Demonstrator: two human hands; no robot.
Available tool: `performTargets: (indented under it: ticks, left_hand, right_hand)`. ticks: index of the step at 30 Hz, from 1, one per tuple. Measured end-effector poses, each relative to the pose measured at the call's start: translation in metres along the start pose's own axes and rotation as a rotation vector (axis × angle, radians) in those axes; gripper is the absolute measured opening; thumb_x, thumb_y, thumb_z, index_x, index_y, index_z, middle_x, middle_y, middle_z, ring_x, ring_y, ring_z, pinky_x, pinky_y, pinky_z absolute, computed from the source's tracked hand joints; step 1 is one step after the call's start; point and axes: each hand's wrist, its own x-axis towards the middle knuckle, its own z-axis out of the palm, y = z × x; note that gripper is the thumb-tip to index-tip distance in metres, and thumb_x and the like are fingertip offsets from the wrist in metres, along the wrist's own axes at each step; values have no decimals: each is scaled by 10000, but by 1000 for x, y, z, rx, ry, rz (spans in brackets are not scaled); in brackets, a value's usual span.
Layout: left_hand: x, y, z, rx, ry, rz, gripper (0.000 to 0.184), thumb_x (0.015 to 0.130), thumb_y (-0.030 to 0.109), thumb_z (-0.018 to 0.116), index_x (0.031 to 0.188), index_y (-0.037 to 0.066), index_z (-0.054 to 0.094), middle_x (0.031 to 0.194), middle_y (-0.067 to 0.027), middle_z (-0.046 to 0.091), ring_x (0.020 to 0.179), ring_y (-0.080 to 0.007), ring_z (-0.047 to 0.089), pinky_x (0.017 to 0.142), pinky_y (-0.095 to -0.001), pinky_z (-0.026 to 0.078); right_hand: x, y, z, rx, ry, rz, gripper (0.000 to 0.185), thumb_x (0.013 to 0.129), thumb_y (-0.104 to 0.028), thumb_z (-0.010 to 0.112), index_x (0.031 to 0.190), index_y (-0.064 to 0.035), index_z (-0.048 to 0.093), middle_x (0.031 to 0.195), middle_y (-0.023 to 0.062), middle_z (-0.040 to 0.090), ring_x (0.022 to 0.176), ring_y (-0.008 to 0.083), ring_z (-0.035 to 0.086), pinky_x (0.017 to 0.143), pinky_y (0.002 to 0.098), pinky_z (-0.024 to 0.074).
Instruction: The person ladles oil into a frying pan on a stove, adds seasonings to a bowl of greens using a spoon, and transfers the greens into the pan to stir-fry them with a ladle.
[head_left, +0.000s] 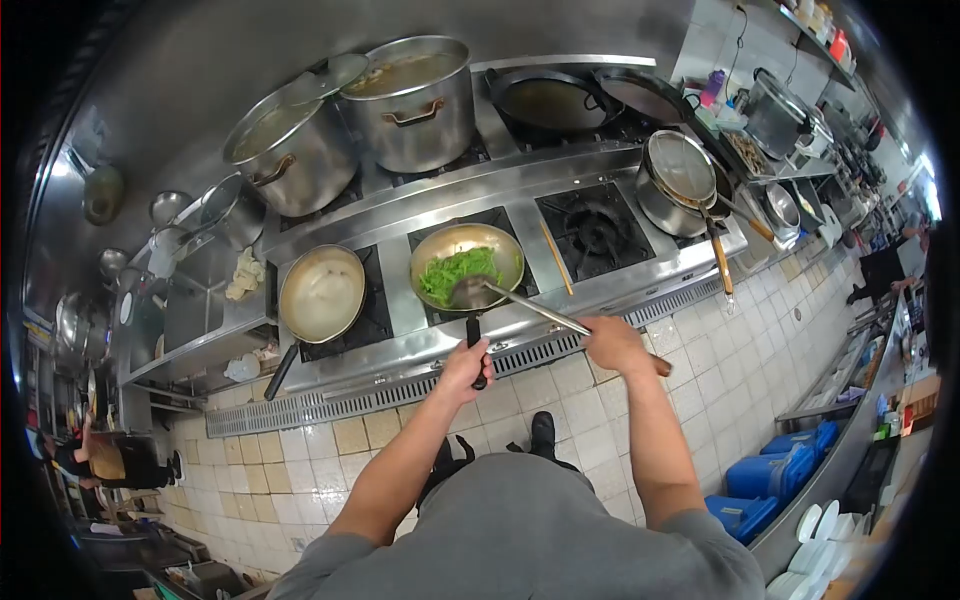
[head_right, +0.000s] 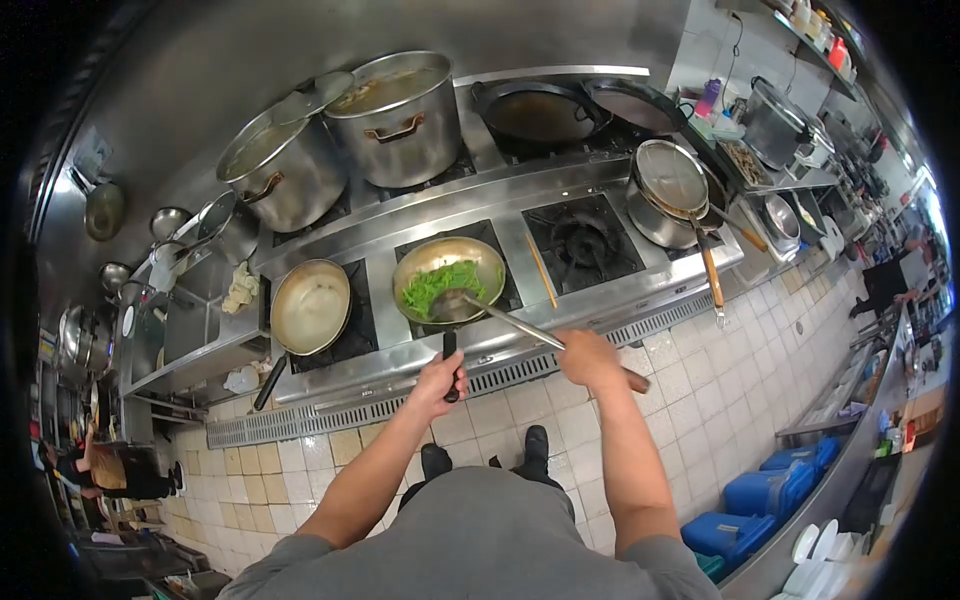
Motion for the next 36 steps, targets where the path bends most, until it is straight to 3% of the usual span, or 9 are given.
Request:
performTargets:
  ticks: [4,10,12,16,21,24,27,32,36]
  left_hand:
    - [11,-67,-45,95,-140,61,239,1051,304,510,936,109,433,621,-24,476,442,-159,477,401,-334,425]
    - [36,-26,-30,16,-69,53,244,1037,309,543,949,112,429,661,-21,490,468,-147,477,416,-352,431]
    - [40,-8,-23,91,-35,86,238,1028,310,556,992,114,425,691,-21,501,490,-143,483,420,-338,421]
    - [34,3,-20,56,0,20,248,1012,327,598,1035,146,429,719,-5,505,519,-142,489,446,-329,409]
    - [30,3,-13,36,10,20,245,1002,314,618,1045,153,438,731,-7,509,530,-135,493,443,-316,402]
    - [33,11,-15,54,5,-16,233,1014,305,583,1059,141,425,720,-3,506,513,-134,475,439,-329,406]
    - [32,11,-25,42,-20,3,231,1016,302,584,1059,139,426,718,-4,507,510,-133,471,438,-325,404]
    - [26,8,-26,56,-36,21,227,1023,299,579,1063,133,429,716,-8,498,511,-131,470,434,-314,398]
    - [21,3,-46,90,-27,2,230,1024,302,575,1027,132,421,711,-12,494,510,-136,476,424,-318,397]
  right_hand:
    - [16,-18,47,-36,97,80,405,885,-174,642,1290,-168,637,1086,194,703,1038,375,666,875,506,530]
    - [-45,-11,104,199,149,46,439,896,-195,671,1329,-169,606,1034,208,707,983,416,666,813,501,532]
    - [-61,-14,103,425,177,7,430,902,-197,645,1321,-107,602,1094,227,690,1014,430,653,850,510,522]
    - [-38,-8,104,445,270,-5,447,919,-196,620,1354,-107,575,1106,232,685,1012,434,648,859,512,516]
    - [12,-48,80,110,70,83,450,937,-182,581,1381,-118,549,1078,235,690,1009,426,656,874,519,521]
    - [-3,-22,60,43,-16,21,406,940,-173,568,1341,-113,579,1052,240,692,1006,423,663,870,531,523]
    - [-23,1,23,109,57,13,413,933,-162,572,1344,-116,581,1045,247,691,1015,420,666,875,531,526]
    - [27,-35,82,1,75,149,435,916,-126,535,1348,-120,580,1054,238,698,1028,411,667,900,521,528]
    - [-2,-24,46,0,11,9,413,891,-139,592,1305,-130,601,1048,223,704,1009,401,673,877,518,529]
